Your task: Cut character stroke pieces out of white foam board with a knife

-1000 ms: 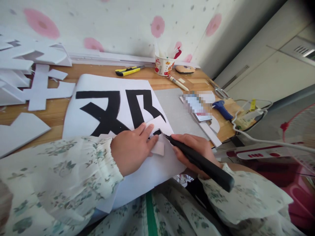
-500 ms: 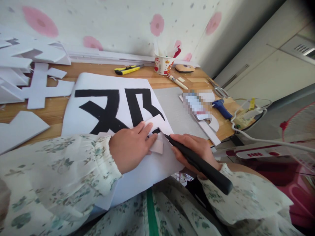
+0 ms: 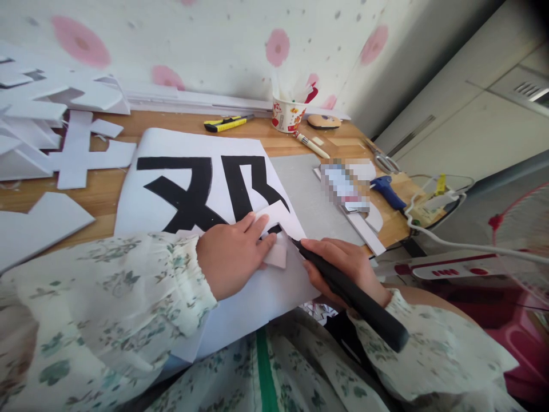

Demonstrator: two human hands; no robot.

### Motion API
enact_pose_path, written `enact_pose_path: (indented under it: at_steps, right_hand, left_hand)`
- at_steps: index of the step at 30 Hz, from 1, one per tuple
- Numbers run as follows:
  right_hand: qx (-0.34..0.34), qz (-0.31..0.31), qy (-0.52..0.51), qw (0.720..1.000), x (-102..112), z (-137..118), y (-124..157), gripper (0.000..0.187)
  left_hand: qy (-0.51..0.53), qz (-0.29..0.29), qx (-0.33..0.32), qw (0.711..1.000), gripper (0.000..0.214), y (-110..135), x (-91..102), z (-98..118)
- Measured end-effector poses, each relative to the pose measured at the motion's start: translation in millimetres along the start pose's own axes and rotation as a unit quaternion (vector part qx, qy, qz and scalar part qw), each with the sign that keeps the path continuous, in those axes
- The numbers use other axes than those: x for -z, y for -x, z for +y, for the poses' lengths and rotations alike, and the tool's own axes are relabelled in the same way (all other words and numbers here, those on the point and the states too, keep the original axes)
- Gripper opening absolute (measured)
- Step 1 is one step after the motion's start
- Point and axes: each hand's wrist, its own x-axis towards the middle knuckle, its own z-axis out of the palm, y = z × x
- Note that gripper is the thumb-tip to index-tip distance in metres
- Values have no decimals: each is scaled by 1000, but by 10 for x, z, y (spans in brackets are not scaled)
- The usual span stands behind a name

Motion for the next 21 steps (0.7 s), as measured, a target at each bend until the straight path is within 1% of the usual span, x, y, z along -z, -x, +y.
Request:
enact_pose_path:
  at_steps: [9,14,21]
  right_hand:
    - [2,9,12,1000,-4,-5,97,28]
    - [1,17,-11,1000,42,-38,155,29]
    - [-3,7,13,1000,105,-69,284,32]
  left_hand:
    - [-1,6,2,1000,39,-9,4,3]
    - [6,15,-2,1000,39,-7,-13,-13]
    - [22,14,-10,1000,38,0,-7,-24]
